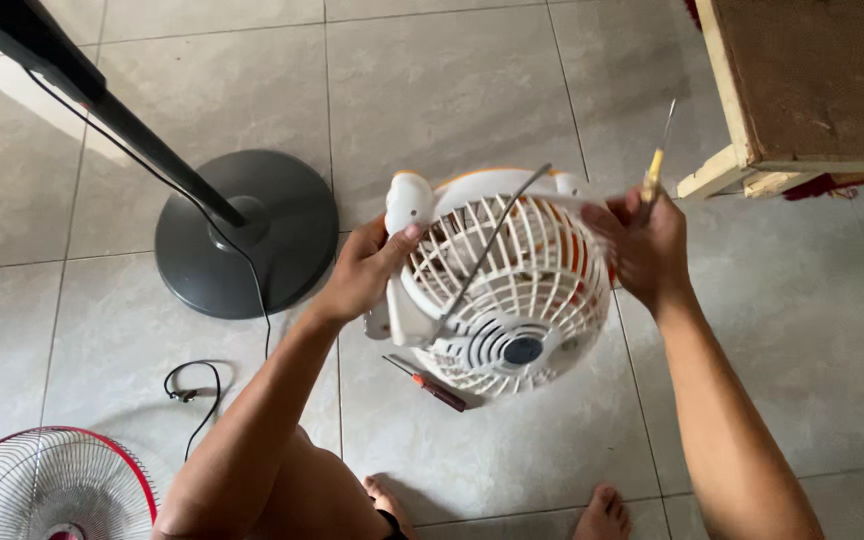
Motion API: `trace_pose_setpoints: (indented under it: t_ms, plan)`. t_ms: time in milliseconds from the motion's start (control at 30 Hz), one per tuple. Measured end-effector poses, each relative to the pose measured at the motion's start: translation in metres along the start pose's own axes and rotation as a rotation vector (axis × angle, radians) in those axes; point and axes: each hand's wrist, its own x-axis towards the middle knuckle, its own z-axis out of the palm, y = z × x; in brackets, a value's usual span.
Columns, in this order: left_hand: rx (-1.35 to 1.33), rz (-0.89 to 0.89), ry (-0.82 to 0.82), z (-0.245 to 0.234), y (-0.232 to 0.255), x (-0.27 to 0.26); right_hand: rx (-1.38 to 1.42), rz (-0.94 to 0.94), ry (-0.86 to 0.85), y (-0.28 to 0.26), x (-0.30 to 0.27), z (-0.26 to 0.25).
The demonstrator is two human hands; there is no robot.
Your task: The person disassembles a small yellow and white electric fan using a screwdriver. They remove the front grille, the fan blades, and the rear grille, placing the parts on the floor.
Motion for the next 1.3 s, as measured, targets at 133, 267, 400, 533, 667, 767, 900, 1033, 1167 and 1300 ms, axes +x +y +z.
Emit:
trace_pose_setpoints:
  t_ms: [133, 267, 400, 533, 667, 767, 900, 1033, 1167, 1300]
  plan:
    - [0.105, 0.044, 0.121, 0.014, 0.017, -0.004, -0.483, -0.378, 0.102, -0.011, -0.009, 0.004]
    - [0.342, -0.068, 0.262, 0.019, 0.032, -0.004, -0.645, -0.197, 0.025, -0.040, -0.038, 0.037]
    - [0.434, -0.081, 0.299, 0.018, 0.036, -0.003, -0.780, -0.330, -0.215, -0.087, -0.073, 0.091]
    - [0.370, -0.026, 0.339, 0.018, 0.033, -0.006, -0.924, -0.423, -0.171, -0.110, -0.073, 0.115]
    - [0.266, 0.125, 0.328, 0.017, 0.032, -0.009, -0.994, -0.394, -0.149, -0.112, -0.069, 0.121]
    - [0.273, 0.072, 0.325, 0.017, 0.032, -0.009, -1.123, -0.578, -0.015, -0.109, -0.070, 0.119]
    - [0.279, 0.060, 0.309, 0.021, 0.032, -0.010, -1.117, -0.613, -0.041, -0.100, -0.065, 0.122]
    - [0.288, 0.092, 0.328, 0.025, 0.031, -0.010, -0.952, -0.276, -0.172, -0.100, -0.061, 0.124]
    - [0.332, 0.100, 0.342, 0.024, 0.031, -0.009, -0.866, -0.151, -0.200, -0.095, -0.057, 0.127]
    - [0.397, 0.066, 0.346, 0.026, 0.034, -0.010, -0.844, -0.159, -0.261, -0.087, -0.055, 0.129]
